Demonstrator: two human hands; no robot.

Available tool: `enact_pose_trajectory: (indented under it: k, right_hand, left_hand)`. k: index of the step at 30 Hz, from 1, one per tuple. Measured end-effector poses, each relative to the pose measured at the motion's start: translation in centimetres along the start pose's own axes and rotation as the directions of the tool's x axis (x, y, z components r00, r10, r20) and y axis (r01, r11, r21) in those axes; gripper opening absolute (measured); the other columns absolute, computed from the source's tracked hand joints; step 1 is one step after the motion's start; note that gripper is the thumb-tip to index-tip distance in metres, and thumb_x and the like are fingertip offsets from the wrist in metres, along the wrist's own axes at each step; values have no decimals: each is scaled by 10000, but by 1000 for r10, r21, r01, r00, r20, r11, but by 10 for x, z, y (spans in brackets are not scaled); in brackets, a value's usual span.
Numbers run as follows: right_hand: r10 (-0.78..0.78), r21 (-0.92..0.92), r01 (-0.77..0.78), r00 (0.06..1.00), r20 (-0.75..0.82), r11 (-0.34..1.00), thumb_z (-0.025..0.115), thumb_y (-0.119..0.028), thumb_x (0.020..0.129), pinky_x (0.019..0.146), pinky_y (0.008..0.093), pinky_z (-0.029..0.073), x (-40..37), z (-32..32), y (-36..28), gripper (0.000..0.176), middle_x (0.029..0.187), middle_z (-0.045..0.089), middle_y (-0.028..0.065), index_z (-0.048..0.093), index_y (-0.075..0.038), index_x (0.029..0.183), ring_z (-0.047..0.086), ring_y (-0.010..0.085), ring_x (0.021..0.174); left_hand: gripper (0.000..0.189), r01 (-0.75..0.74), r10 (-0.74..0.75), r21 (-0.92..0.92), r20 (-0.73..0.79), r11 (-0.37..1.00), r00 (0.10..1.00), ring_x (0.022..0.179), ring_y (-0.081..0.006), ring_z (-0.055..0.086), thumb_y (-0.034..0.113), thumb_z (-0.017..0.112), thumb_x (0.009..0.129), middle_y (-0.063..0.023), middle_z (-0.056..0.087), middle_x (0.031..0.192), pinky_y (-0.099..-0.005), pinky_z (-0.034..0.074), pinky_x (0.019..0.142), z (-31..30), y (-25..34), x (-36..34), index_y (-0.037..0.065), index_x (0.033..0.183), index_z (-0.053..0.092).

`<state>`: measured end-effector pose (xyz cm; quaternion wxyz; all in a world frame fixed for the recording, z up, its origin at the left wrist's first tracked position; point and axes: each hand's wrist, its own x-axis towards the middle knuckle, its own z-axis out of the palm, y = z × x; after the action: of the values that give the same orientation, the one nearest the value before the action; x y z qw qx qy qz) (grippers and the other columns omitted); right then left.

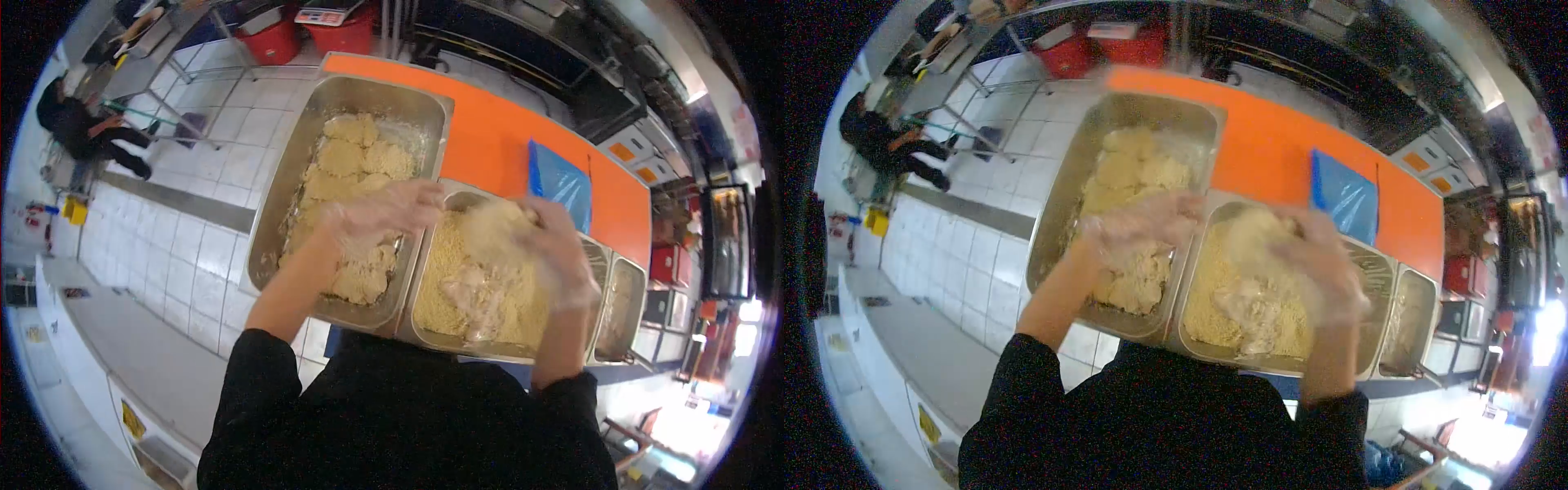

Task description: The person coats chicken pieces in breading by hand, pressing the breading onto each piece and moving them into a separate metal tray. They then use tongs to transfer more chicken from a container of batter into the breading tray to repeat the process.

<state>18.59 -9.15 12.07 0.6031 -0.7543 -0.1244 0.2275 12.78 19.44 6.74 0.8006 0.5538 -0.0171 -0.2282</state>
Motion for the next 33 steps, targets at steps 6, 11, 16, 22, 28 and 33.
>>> enact_pose_trajectory:
  k: [6,11,16,22,28,33]
  right_hand:
    - [37,-13,-36,995,95,999,709,-148,748,838,290,444,141,116,-21,416,1026,591,93,582,19,1107,564,195,951]
    - [55,-664,-31,998,16,747,719,-253,746,900,344,429,232,123,8,512,1091,600,152,562,20,1149,560,232,1021]
    - [-353,-797,6,899,-260,604,676,-423,759,769,400,474,225,139,27,493,890,665,179,645,-1,1012,628,291,847]
    - [-279,-696,-186,822,-497,693,676,-309,777,746,408,495,110,100,20,314,874,659,168,654,-38,935,631,333,843]
    - [7,-677,-651,723,-691,343,585,-321,835,702,400,502,-40,-16,142,292,813,665,159,674,-47,885,658,313,779]
    - [419,-757,-653,683,-598,-16,534,-360,830,755,410,480,-124,-40,238,283,925,670,87,686,-156,954,622,289,881]
  left_hand:
    - [631,115,-96,181,-110,977,989,1112,-224,523,248,692,772,-121,526,1223,-357,462,890,-125,38,33,21,1305,440]
    - [479,77,143,542,-351,837,925,1045,-257,576,203,644,801,-124,574,1191,-363,471,870,-195,24,98,26,1229,523]
    - [360,134,494,894,-356,428,793,1017,-347,586,210,583,838,-197,595,1139,-415,461,894,-217,12,100,7,1134,586]
    - [431,128,392,992,-122,11,912,1225,-320,450,271,530,858,-191,459,1330,-400,385,1010,-186,-28,128,27,1214,543]
    - [466,209,-184,954,-250,-213,951,1278,-293,396,325,435,910,-156,392,1399,-407,355,1050,-155,-15,128,50,1282,493]
    - [306,-60,-121,892,5,-449,993,1246,-314,428,236,463,913,-174,433,1361,-374,380,1028,-140,-50,87,70,1097,643]
